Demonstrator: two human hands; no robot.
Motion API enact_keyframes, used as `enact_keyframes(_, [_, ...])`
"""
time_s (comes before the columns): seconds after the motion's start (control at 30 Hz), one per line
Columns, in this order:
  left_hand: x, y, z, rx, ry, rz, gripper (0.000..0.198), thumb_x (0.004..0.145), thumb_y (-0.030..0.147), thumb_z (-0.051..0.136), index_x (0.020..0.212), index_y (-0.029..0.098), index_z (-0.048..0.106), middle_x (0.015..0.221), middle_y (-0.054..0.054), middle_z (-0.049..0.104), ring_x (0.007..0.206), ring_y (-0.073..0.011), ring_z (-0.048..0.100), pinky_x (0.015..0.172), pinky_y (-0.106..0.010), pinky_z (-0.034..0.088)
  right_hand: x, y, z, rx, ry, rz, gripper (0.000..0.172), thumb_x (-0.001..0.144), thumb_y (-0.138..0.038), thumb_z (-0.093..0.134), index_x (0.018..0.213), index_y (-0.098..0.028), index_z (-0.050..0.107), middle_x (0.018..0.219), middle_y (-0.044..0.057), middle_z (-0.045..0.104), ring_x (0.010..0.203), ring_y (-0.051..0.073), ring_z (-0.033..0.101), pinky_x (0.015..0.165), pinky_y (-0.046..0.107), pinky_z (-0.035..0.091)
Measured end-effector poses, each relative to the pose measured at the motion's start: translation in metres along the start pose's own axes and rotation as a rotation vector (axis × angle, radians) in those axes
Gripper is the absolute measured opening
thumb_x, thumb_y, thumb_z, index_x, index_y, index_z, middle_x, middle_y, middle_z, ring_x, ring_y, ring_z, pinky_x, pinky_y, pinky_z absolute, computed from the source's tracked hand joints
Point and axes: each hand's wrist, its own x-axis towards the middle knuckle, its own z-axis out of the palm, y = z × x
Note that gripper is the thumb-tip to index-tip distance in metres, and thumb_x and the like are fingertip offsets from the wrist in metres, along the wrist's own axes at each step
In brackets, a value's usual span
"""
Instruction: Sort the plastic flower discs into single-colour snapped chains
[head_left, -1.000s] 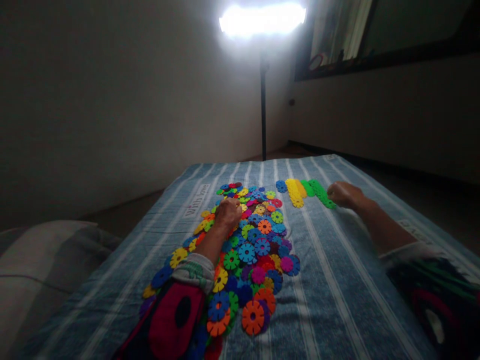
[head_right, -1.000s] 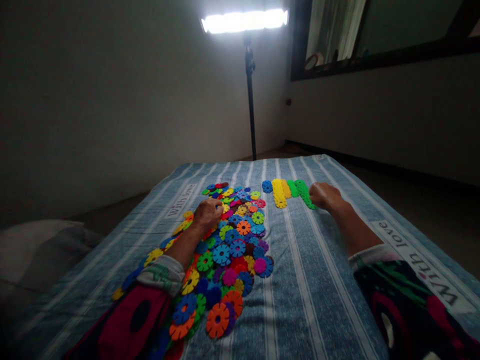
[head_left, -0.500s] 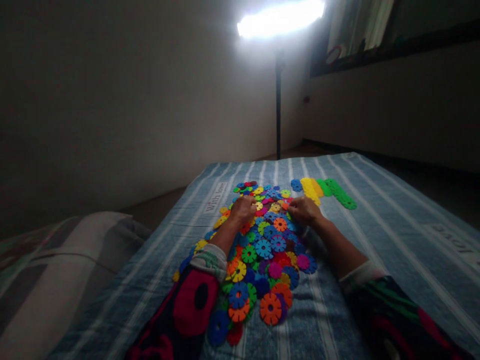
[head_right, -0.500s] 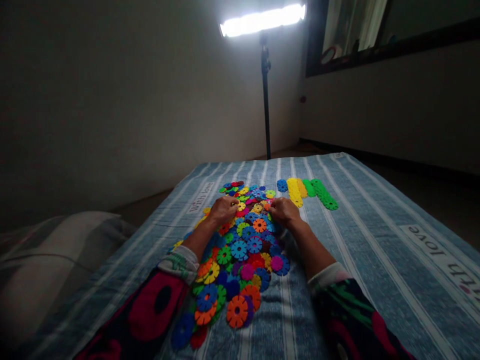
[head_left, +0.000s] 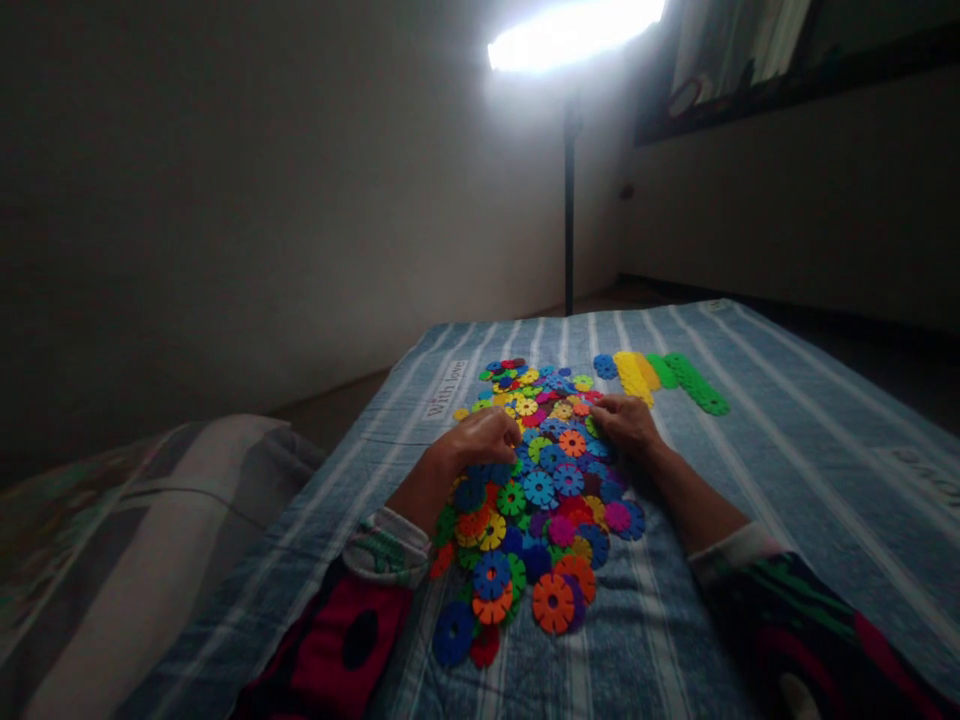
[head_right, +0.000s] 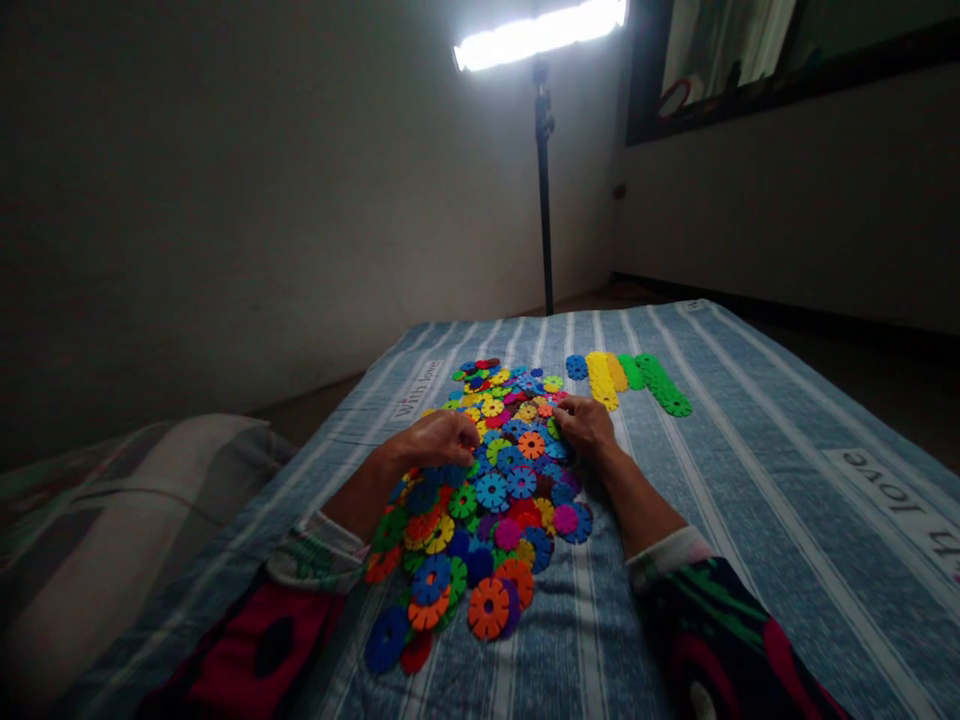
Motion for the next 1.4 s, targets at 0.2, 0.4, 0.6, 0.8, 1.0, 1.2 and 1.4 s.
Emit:
enact_keyframes(0.2, [-0.006, 0.014, -0.005, 0.088, -0.092, -0.021, 0.016, 0.057, 0.026, 0.074, 0.072, 0.021, 0.073, 0.068, 0.003, 0.066, 0.063, -0.0124, 0.055, 0.052, -0.021, 0.032, 0.002, 0.004, 0.002, 0.008, 0.002, -0.024, 0.028, 0.075, -0.035, 0.050, 0.072, -0.019, 0.073, 0.061, 0.001, 0.065, 0.061, 0.014, 0.057, 0.056, 0.022, 0.036])
enact_keyframes(0.4, [-0.004, 0.017, -0.004, 0.092, -0.124, -0.032, 0.008, 0.057, 0.024, 0.072, 0.063, 0.019, 0.069, 0.058, 0.004, 0.060, 0.056, -0.0107, 0.050, 0.050, -0.022, 0.029, 0.003, 0.007, 0.003, 0.028, 0.007, -0.030, 0.026, 0.073, -0.034, 0.051, 0.073, -0.020, 0.073, 0.064, 0.001, 0.067, 0.062, 0.014, 0.058, 0.057, 0.023, 0.037])
enact_keyframes(0.6, [0.003, 0.011, -0.008, -0.162, -0.138, -0.028, 0.006, 0.055, 0.020, 0.066, 0.056, 0.016, 0.062, 0.049, 0.005, 0.051, 0.049, -0.0089, 0.045, 0.047, -0.021, 0.028, 0.001, 0.000, 0.001, 0.234, 0.030, -0.031, 0.023, 0.071, -0.036, 0.057, 0.067, -0.018, 0.071, 0.058, 0.000, 0.062, 0.058, 0.013, 0.055, 0.053, 0.022, 0.038])
enact_keyframes(0.8, [0.022, 0.017, -0.002, -0.563, 0.114, 0.042, 0.013, 0.055, 0.026, 0.066, 0.053, 0.014, 0.060, 0.049, 0.005, 0.049, 0.049, -0.0072, 0.042, 0.048, -0.020, 0.029, -0.006, -0.029, -0.005, 0.587, -0.317, -0.168, 0.031, 0.065, -0.044, 0.069, 0.072, -0.014, 0.070, 0.054, -0.001, 0.056, 0.047, 0.008, 0.046, 0.045, 0.021, 0.036])
enact_keyframes(1.0, [0.038, 0.038, 0.014, -0.757, 0.272, 0.023, 0.016, 0.058, 0.029, 0.066, 0.058, 0.013, 0.066, 0.052, 0.002, 0.057, 0.051, -0.0087, 0.047, 0.050, -0.021, 0.034, -0.007, -0.037, -0.012, 0.686, -0.334, -0.132, 0.029, 0.063, -0.041, 0.072, 0.069, -0.013, 0.068, 0.049, -0.003, 0.053, 0.043, 0.007, 0.045, 0.043, 0.020, 0.036])
enact_keyframes(1.2, [0.046, 0.047, 0.028, -0.817, 0.361, -0.010, 0.020, 0.060, 0.032, 0.067, 0.062, 0.013, 0.069, 0.053, 0.002, 0.057, 0.050, -0.0083, 0.047, 0.048, -0.021, 0.034, -0.009, -0.035, -0.016, 0.767, -0.341, -0.052, 0.029, 0.061, -0.040, 0.074, 0.069, -0.013, 0.067, 0.045, -0.005, 0.050, 0.038, 0.004, 0.039, 0.038, 0.018, 0.030])
enact_keyframes(1.4, [0.045, 0.045, 0.027, -0.722, 0.468, 0.008, 0.022, 0.065, 0.034, 0.065, 0.067, 0.013, 0.073, 0.057, 0.001, 0.061, 0.055, -0.0098, 0.051, 0.052, -0.021, 0.036, 0.005, -0.021, -0.033, 0.557, -0.251, -0.038, 0.028, 0.065, -0.040, 0.068, 0.074, -0.013, 0.069, 0.045, -0.002, 0.055, 0.037, 0.007, 0.041, 0.037, 0.019, 0.030])
